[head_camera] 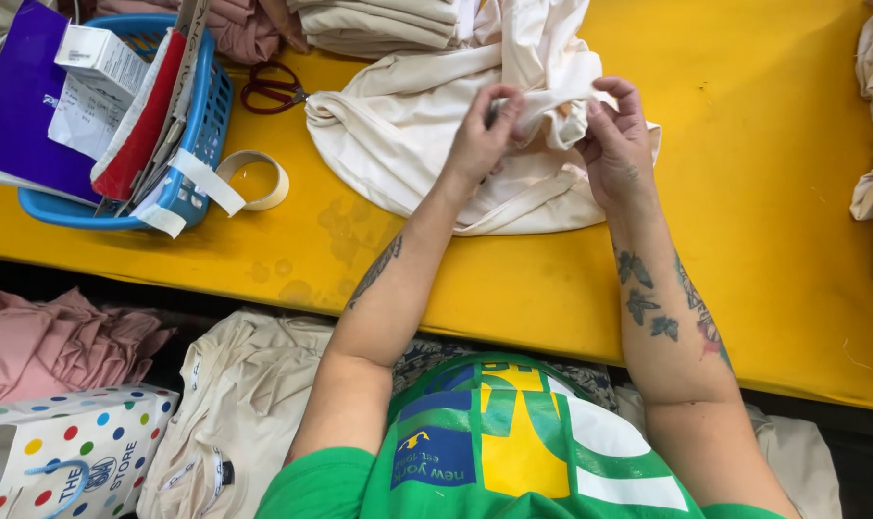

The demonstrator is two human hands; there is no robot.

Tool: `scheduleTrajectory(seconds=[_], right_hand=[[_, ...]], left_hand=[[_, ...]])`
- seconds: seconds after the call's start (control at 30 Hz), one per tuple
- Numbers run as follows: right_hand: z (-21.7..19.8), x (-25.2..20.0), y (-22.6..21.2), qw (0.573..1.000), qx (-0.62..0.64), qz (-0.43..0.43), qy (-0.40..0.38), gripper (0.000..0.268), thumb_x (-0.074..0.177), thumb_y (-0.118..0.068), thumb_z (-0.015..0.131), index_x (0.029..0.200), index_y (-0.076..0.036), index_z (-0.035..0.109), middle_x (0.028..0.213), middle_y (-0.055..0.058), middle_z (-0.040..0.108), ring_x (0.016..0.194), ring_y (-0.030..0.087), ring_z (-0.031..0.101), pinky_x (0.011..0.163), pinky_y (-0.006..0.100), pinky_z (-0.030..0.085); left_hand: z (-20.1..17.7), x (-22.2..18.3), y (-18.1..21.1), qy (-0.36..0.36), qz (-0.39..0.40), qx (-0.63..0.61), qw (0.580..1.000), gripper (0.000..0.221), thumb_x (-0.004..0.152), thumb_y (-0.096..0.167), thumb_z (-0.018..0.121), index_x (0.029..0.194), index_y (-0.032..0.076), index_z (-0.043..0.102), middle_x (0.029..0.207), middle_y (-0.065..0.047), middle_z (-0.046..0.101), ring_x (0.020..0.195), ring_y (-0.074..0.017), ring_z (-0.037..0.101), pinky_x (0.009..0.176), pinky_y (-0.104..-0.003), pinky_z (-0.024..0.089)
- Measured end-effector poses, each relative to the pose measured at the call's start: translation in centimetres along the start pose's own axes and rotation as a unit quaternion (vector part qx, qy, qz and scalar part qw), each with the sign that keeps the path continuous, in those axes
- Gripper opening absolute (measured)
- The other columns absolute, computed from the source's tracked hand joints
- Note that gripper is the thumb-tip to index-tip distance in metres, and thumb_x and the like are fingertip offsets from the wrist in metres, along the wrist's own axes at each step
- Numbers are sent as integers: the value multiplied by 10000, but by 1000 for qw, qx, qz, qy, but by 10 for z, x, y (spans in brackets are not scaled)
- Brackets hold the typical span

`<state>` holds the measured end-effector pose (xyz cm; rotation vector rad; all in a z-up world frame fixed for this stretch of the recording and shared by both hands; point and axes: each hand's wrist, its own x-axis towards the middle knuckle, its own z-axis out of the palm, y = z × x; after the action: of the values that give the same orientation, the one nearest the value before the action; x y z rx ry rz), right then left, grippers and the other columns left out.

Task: Trimming loose threads from shirts using scissors and then folding them neatly on a work table.

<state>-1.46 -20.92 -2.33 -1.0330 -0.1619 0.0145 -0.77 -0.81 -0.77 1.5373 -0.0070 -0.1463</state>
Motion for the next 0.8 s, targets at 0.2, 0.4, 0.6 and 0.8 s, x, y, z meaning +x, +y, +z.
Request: scheduleTrajectory(seconds=[0.2, 0.4, 0.6, 0.8], right_hand=[[3, 0, 10, 995, 46, 39, -85, 180, 1074, -95, 613, 1234, -143, 544, 973, 103, 661, 860, 137, 652, 790, 237, 560], [23, -23, -8, 755, -644, -74, -99, 244, 1090, -182, 568, 1304, -65, 559, 868, 108, 734, 896, 346, 686, 836, 472, 460], [-8, -11, 25, 754, -654, -52, -42, 305, 1070, -329, 772, 946, -72, 663, 834, 72, 664, 791, 265, 594, 788, 411, 459], [-1, 6, 21, 994, 29, 78, 65, 224, 1030, -69, 690, 908, -176, 536, 838, 33, 615, 796, 184, 693, 664, 368, 636]], left_hand=[[14, 71, -114, 28, 160, -22, 986, 267, 761, 73, 759, 1025, 107, 735, 948, -12, 753, 877, -99, 655, 809, -215, 514], [-42, 18, -6, 77, 89, 315, 942, 445, 895, 237, 581, 1316, 283, 445, 985, -25, 751, 829, -225, 713, 654, -383, 495], [-122, 7, -9, 178, 59, 473, 861, 630, 952, 334, 735, 1514, 276, 455, 1514, -99, 497, 1317, -293, 553, 1122, -460, 474], [-283, 47, -40, 296, 197, 568, 742, 514, 813, -138, 509, 1281, 14, 655, 1211, -201, 652, 1006, -448, 606, 884, -550, 528]])
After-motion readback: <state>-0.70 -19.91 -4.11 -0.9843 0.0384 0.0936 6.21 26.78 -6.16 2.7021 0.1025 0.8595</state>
